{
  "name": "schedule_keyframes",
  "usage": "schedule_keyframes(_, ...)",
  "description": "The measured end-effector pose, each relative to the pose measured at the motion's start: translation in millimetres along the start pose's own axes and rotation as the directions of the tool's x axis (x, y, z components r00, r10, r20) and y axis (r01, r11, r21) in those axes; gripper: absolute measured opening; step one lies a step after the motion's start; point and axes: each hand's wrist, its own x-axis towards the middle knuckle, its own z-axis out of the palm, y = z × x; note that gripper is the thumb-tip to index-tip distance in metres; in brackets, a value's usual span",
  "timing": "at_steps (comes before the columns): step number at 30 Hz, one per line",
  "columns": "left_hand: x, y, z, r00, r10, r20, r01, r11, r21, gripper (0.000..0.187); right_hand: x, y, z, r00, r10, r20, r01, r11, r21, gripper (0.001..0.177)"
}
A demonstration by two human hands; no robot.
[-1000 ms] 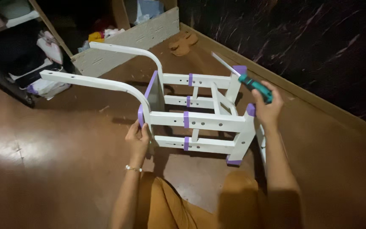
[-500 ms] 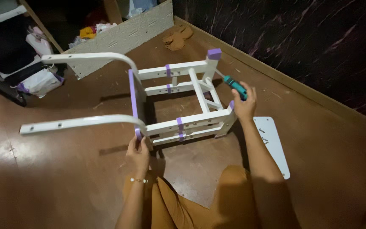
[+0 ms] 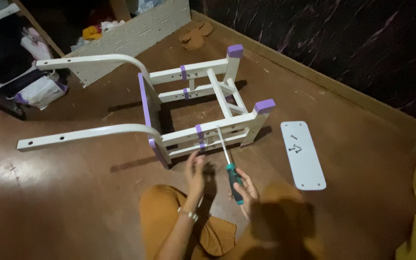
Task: The person uses a screwdriver to remove screws from the backrest of a small white and purple chair. They detach the backrest panel and place it on the floor, then flip the chair frame upside down and continue removing screws from the frame.
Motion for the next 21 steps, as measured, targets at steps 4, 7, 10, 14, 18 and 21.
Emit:
schedule_keyframes(4, 32, -2, 36, 0.883, -0.404, 0.239, 0.466, 0.815, -0.345, 0.040, -19, 9, 7, 0.993, 0.099, -0.058, -0.107, 0.982, -0.156, 0.052)
schedule_keyframes(7, 53, -12, 44, 0.852, -0.416, 0.318, 0.523, 0.697, -0.491, 0.038, -24, 7, 19, 0.995, 0.075, -0.067, -0.086, 0.979, -0.186, 0.051)
schedule_keyframes(10, 66, -31, 38, 0.863, -0.374, 0.338, 0.503, 0.684, -0.528, 0.034, -27, 4, 34, 0.994, 0.016, -0.104, -0.041, 0.967, -0.250, 0.050)
schedule_keyframes(14, 76, -47, 29, 0.878, -0.323, 0.352, 0.474, 0.682, -0.557, 0.031, -29, -5, 48, 0.993, -0.001, -0.119, -0.044, 0.926, -0.376, 0.049)
schedule_keyframes(18, 80, -48, 31, 0.861, -0.352, 0.367, 0.503, 0.692, -0.517, 0.031, -33, -11, 57, 0.989, -0.040, -0.144, -0.017, 0.928, -0.371, 0.049)
schedule_keyframes(21, 79, -46, 34, 0.848, -0.358, 0.392, 0.523, 0.690, -0.500, 0.031, -36, -11, 63, 0.982, -0.074, -0.174, 0.004, 0.930, -0.368, 0.048)
